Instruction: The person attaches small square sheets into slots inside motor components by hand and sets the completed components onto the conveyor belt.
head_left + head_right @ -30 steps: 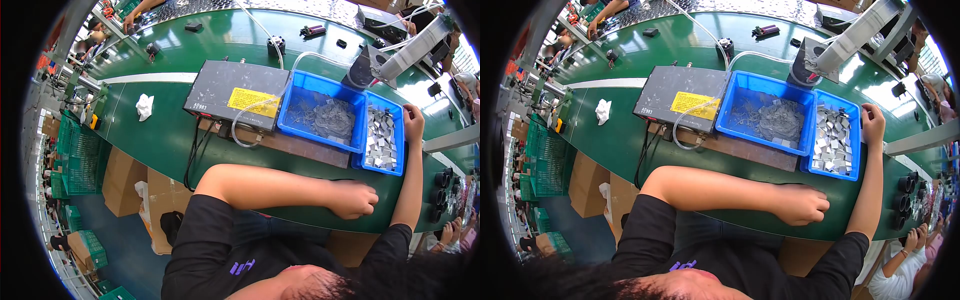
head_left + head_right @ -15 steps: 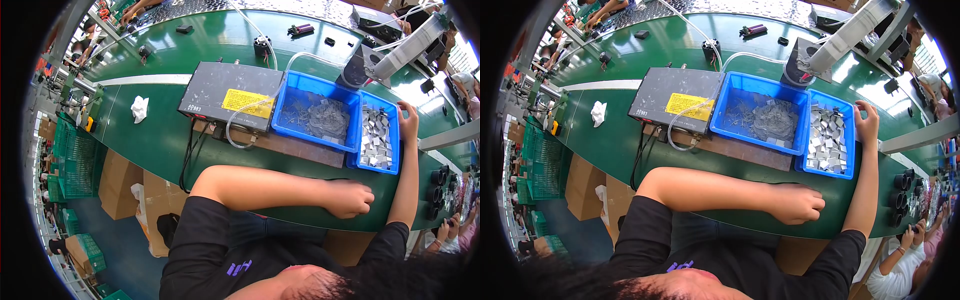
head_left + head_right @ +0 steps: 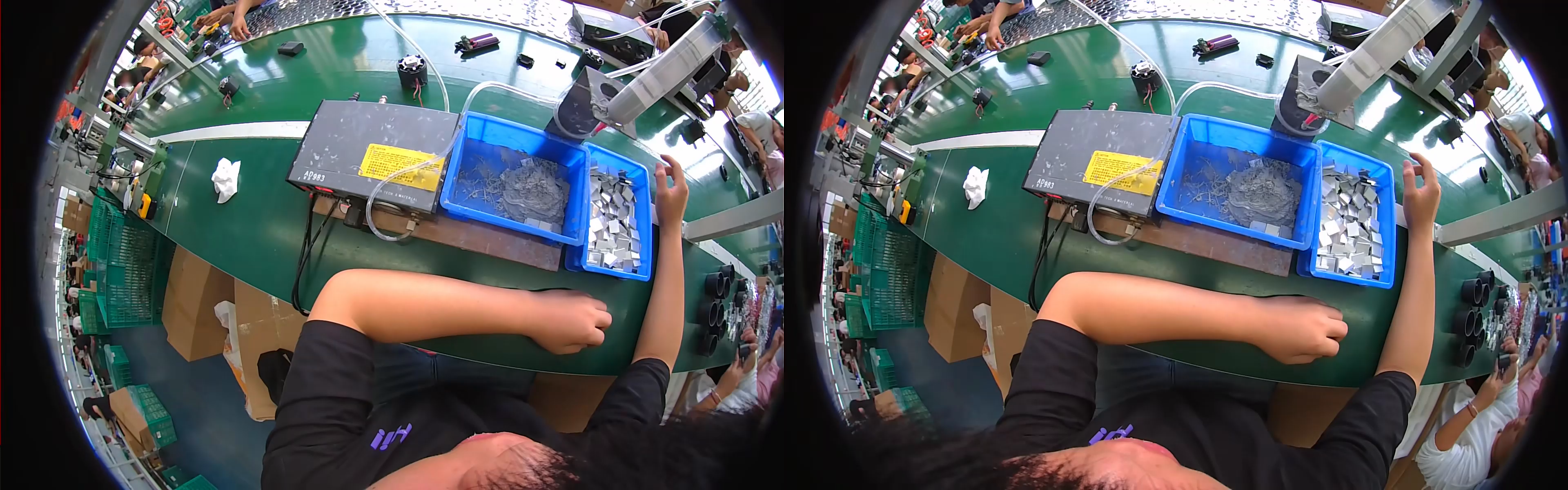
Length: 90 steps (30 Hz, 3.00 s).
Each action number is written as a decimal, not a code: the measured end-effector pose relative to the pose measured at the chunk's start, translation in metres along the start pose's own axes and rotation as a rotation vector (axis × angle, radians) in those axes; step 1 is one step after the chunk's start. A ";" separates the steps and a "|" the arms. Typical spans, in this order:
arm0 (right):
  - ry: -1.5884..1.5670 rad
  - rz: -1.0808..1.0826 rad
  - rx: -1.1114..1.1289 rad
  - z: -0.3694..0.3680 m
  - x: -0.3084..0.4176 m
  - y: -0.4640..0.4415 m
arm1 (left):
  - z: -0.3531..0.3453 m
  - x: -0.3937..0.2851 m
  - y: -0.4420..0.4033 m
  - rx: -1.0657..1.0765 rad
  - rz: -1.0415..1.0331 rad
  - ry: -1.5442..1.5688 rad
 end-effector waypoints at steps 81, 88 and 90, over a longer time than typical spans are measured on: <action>-0.049 0.000 0.003 -0.004 -0.003 0.000 | 0.007 -0.003 0.000 0.004 0.000 -0.022; -0.030 0.025 0.011 -0.003 -0.001 0.000 | 0.007 -0.003 -0.001 0.006 0.003 -0.026; -0.029 0.030 0.008 -0.004 -0.002 0.000 | 0.007 -0.003 0.000 0.004 0.002 -0.029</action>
Point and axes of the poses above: each hand's wrist, its own y-axis away from the middle knuckle, its own z-axis out of the back of the hand, x = y × z, the point moved 4 cm from there along -y, towards the middle knuckle, and after that the axes turned 10 degrees about z, right-handed, at the moved point
